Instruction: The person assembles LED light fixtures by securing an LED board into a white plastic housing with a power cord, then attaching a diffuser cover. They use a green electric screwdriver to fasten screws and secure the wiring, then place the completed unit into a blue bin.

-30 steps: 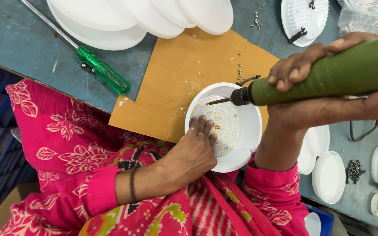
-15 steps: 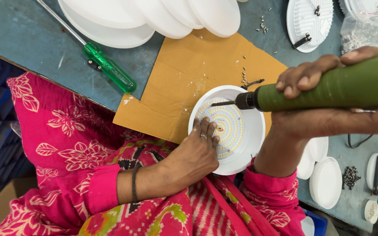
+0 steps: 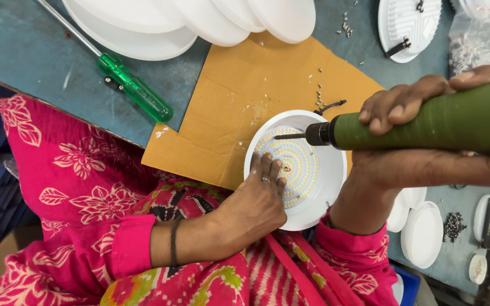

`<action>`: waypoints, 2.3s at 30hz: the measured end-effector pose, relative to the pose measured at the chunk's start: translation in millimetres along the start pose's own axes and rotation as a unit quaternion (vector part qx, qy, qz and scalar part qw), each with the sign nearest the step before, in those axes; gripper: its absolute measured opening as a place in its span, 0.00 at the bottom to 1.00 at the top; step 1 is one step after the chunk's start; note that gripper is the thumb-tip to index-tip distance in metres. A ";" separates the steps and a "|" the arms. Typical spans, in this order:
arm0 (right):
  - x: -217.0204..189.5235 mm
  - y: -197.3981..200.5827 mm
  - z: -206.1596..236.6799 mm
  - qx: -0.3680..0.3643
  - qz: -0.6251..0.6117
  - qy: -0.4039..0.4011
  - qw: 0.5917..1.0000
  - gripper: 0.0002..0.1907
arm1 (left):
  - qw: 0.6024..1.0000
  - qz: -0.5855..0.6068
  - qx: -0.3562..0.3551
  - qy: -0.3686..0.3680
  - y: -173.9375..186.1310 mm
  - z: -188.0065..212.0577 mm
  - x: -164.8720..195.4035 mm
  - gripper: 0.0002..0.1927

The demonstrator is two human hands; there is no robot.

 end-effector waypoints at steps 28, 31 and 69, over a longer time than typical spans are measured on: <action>-58.1 109.8 57.4 0.093 0.019 0.046 0.994 0.52 | 0.998 -0.042 -0.027 0.035 -11.0 -21.8 21.6 0.28; -56.4 100.1 54.7 0.094 0.046 0.043 0.994 0.48 | 0.997 -0.051 -0.038 0.031 -8.4 -24.0 21.9 0.29; -32.7 99.1 37.1 -0.136 -0.048 0.017 0.989 0.50 | 0.998 -0.042 -0.037 0.022 1.0 -35.7 20.9 0.27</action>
Point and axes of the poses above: each hand's wrist, its own z-axis away from the middle knuckle, its own y-axis out of the back of the hand, x = y × z, the point moved 8 cm from there along -z, towards the middle knuckle, and after that the axes turned 10 degrees about -x, right-handed, at the moved point
